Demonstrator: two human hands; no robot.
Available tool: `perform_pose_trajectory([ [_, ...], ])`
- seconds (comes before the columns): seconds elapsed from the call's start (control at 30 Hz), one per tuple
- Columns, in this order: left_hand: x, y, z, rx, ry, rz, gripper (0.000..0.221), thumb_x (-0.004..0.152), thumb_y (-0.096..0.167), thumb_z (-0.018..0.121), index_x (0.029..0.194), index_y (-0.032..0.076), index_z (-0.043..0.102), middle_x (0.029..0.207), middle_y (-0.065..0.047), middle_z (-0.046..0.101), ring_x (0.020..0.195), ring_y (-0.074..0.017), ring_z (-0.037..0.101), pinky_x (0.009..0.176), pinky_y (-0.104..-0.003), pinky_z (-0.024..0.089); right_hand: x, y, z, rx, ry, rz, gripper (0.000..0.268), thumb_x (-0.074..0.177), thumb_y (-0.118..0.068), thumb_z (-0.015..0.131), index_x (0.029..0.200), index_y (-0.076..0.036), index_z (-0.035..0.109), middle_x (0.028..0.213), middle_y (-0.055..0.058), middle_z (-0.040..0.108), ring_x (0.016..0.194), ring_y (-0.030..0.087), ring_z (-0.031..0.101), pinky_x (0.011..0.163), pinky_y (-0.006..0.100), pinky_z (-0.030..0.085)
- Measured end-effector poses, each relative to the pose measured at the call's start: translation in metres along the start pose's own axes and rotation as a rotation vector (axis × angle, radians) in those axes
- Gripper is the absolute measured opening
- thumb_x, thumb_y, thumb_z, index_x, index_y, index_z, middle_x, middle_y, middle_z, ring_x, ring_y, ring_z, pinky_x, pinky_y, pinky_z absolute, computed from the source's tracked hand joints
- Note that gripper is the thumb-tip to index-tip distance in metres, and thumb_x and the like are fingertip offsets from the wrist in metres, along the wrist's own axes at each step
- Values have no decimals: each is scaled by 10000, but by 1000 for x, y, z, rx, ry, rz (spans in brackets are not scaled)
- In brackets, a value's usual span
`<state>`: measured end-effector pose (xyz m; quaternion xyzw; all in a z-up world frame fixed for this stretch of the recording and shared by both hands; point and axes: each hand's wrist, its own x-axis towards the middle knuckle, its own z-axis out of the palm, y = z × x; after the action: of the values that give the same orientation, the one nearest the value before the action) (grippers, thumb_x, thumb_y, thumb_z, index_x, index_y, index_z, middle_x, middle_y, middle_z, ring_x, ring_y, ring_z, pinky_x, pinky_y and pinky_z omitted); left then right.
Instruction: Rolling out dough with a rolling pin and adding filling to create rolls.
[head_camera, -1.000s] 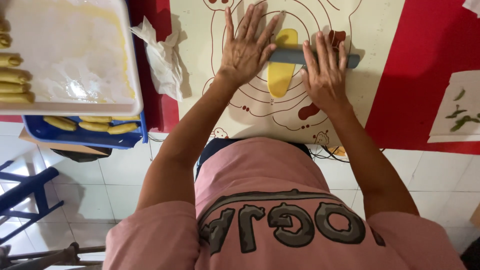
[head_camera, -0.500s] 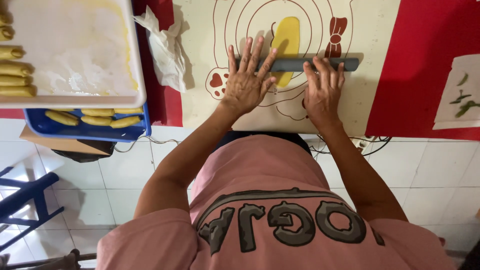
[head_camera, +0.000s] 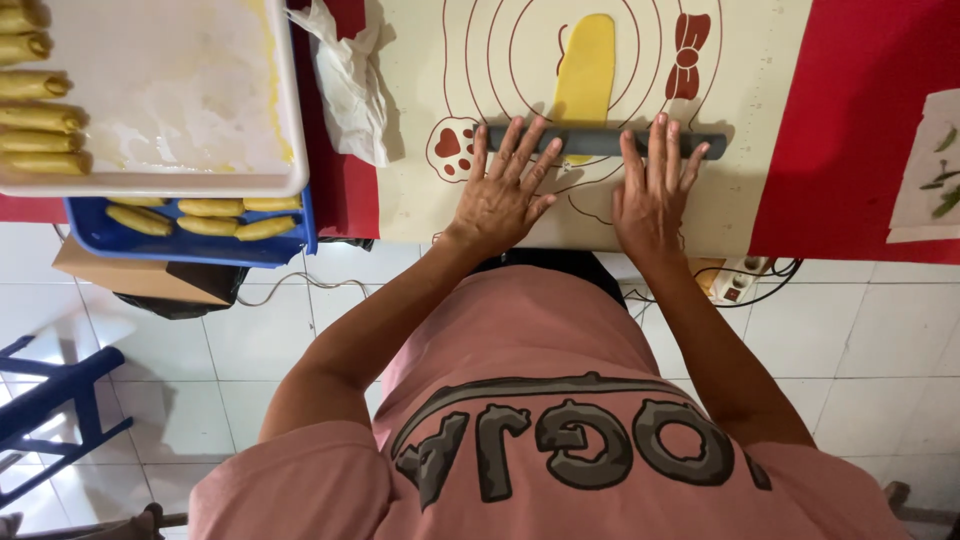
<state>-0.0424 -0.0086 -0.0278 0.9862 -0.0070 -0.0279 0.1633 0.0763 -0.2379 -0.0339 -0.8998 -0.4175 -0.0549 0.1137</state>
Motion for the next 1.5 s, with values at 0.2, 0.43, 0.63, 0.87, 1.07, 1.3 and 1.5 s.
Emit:
perform_pose_trajectory([
  [0.2, -24, -5, 3, 15, 49, 121, 778, 1052, 490, 564, 1658, 128, 237, 1721, -141, 131, 1587, -346, 142, 1222, -707, 165, -15, 0, 0, 25, 20, -49, 418, 983, 14, 678, 1382, -60, 576, 1614, 190, 458, 1530, 412, 395, 1224, 722, 22],
  [0.43, -42, -11, 26, -11, 44, 187, 802, 988, 477, 635, 1646, 174, 292, 1693, -141, 214, 1545, -367, 236, 1190, -699, 235, -19, 17, 6, 131, 174, -181, 342, 1044, 38, 770, 1233, -121, 533, 1327, 104, 516, 1240, 354, 548, 1269, 674, 307],
  [0.63, -43, -16, 25, -23, 178, 272, 731, 995, 429, 682, 1615, 184, 383, 1681, -163, 255, 1531, -389, 296, 1199, -725, 226, -5, 16, -20, 139, 85, -298, 501, 935, 85, 744, 1334, -154, 557, 1379, 104, 565, 1196, 351, 566, 1017, 531, 464],
  [0.87, -27, -22, 9, 22, 235, 291, 699, 1046, 347, 679, 1645, 192, 355, 1707, -137, 232, 1567, -371, 267, 1221, -737, 186, 14, 25, -26, 116, 147, -377, 513, 953, 91, 734, 1376, -112, 527, 1310, 159, 564, 1141, 351, 574, 946, 520, 473],
  [1.07, 3, -30, 4, 19, 247, 237, 698, 1035, 317, 671, 1649, 209, 356, 1715, -122, 204, 1590, -356, 185, 1233, -731, 146, 30, 60, 9, 152, 61, -351, 527, 999, 69, 739, 1444, -107, 519, 1326, 170, 582, 1134, 351, 603, 974, 534, 494],
  [1.3, 28, -36, -3, -11, 135, 153, 700, 1057, 358, 624, 1658, 197, 304, 1731, -117, 163, 1605, -329, 151, 1238, -747, 92, 35, 61, 18, -195, 63, -210, 558, 1085, -57, 700, 1582, -230, 513, 1654, 72, 475, 1527, 222, 494, 1302, 625, 179],
  [1.5, 58, -49, 1, 98, 167, 140, 675, 1142, 489, 494, 1710, 281, 194, 1755, -94, 73, 1621, -298, 66, 1225, -750, 27, 55, 53, 17, -10, -118, -82, 609, 1120, -292, 611, 1639, -35, 425, 1711, 206, 314, 1595, 360, 256, 1155, 756, -21],
])
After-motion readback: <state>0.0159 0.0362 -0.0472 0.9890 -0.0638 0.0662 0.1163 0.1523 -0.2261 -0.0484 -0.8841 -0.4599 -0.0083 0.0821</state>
